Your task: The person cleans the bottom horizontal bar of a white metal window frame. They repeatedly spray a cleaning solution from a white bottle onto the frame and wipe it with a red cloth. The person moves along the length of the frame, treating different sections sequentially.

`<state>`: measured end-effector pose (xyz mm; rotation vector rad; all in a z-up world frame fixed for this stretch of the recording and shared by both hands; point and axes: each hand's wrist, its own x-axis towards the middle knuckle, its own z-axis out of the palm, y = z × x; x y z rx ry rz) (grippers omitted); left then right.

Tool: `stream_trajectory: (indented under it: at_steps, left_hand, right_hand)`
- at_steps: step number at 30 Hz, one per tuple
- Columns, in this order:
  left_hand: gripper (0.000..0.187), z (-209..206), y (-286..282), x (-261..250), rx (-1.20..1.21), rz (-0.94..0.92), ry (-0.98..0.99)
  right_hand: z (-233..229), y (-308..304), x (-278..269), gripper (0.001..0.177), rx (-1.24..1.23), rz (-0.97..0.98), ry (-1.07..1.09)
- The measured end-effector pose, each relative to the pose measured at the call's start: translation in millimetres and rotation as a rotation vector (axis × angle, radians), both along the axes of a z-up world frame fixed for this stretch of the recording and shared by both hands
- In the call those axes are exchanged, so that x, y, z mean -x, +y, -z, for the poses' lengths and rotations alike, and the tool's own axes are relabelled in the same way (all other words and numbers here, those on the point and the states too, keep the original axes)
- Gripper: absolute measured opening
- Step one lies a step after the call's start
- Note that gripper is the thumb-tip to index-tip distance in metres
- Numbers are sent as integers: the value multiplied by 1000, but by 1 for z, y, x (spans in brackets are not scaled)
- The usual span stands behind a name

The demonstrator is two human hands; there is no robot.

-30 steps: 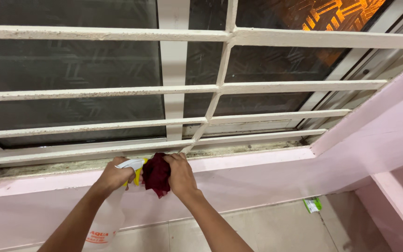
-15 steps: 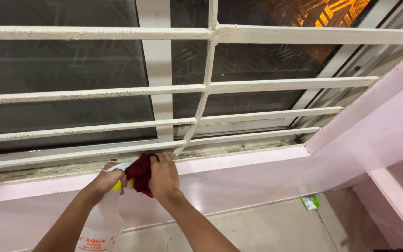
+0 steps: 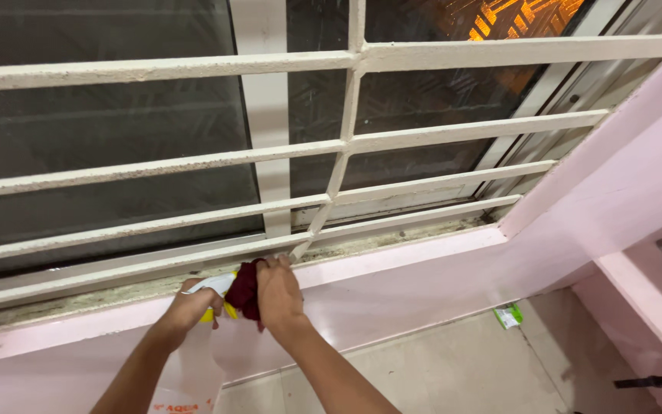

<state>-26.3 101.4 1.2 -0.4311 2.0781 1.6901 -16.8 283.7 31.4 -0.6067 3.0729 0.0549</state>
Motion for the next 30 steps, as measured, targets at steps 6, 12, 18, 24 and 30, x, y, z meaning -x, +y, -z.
stream_trajectory:
  at_steps: [6, 12, 18, 24, 30]
  left_hand:
    - [30, 6, -4, 0, -41, -36, -6]
    - [28, 7, -7, -2, -180, 101, 123]
    - [37, -9, 10, 0, 11, 74, 64]
    - [35, -14, 50, -9, 78, -11, 155]
    - [28, -13, 90, -8, 207, 4, 197]
  right_hand:
    - [16, 0, -7, 43, 492, -24, 136]
    - [9, 28, -23, 53, 1010, 229, 234]
    - [2, 39, -39, 57, 1194, 490, 257]
    - [0, 39, -45, 80, 1301, 579, 274]
    - [-13, 51, -26, 89, 1368, 635, 179]
